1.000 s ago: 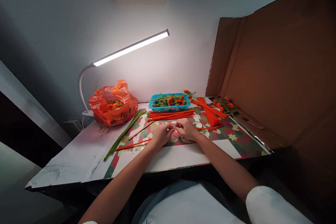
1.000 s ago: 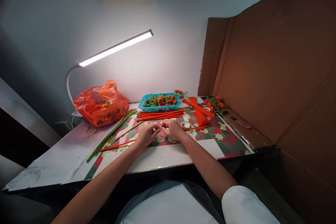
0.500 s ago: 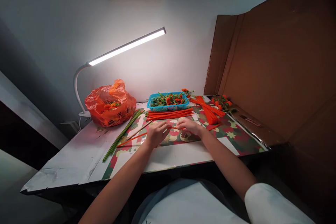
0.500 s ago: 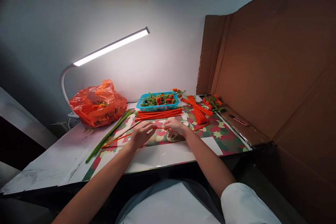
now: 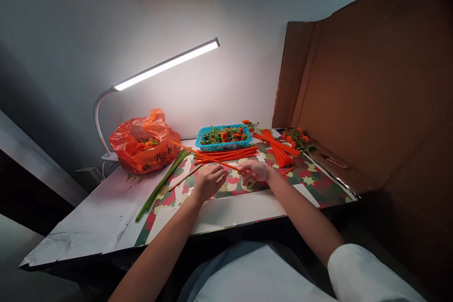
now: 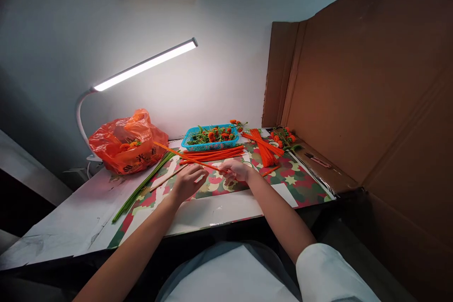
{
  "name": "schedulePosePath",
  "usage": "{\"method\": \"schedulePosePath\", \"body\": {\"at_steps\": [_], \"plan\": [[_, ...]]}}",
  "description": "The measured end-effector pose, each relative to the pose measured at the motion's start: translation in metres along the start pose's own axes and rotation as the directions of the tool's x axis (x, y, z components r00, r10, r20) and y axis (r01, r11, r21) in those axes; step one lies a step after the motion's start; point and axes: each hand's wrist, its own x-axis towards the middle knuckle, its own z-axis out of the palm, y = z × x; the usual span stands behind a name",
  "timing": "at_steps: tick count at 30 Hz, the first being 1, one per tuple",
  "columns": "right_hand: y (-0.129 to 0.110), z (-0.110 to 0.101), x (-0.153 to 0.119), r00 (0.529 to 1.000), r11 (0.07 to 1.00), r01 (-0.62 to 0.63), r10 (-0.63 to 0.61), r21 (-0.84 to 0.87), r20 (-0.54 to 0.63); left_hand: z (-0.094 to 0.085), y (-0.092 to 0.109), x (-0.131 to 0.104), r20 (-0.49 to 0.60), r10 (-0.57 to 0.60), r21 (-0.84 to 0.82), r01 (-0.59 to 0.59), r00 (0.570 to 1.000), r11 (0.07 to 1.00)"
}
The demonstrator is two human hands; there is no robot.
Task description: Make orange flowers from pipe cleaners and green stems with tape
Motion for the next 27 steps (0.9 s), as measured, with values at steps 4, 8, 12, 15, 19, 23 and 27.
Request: {"method": "schedulePosePath", "body": {"at_steps": [4,8,12,15,19,23,27], "plan": [[0.002,0.001,0.003,0.994,0.995,-0.097,0.097,-0.009,0.059,0.001,0.01,0.002,-0.028,0.107,0.065,-0.105,0.994,0.992],[0.005,0.004,0.004,0.98,0.983,-0.17,0.176,-0.063,0.099,-0.002,0.012,0.005,-0.053,0.152,0.124,-0.145,0.987,0.982],[0.004,0.009,0.004,0.973,0.974,-0.206,0.215,-0.096,0.089,-0.001,0.007,0.006,0.025,0.201,0.083,-0.202,0.979,0.976],[0.004,0.012,0.003,0.974,0.973,-0.21,0.217,-0.099,0.06,0.001,0.003,0.003,0.041,0.225,0.088,-0.228,0.973,0.97],[0.005,0.009,0.007,0.969,0.968,-0.237,0.241,-0.079,0.053,0.003,0.002,0.002,0.039,0.283,0.114,-0.286,0.958,0.952],[0.007,0.004,0.01,0.958,0.96,-0.271,0.277,-0.077,0.077,0.004,0.004,0.003,0.034,0.295,0.126,-0.297,0.955,0.947],[0.004,0.009,0.005,0.96,0.957,-0.268,0.275,-0.107,0.053,0.005,0.005,0.003,0.029,0.264,0.069,-0.265,0.964,0.962]]}}
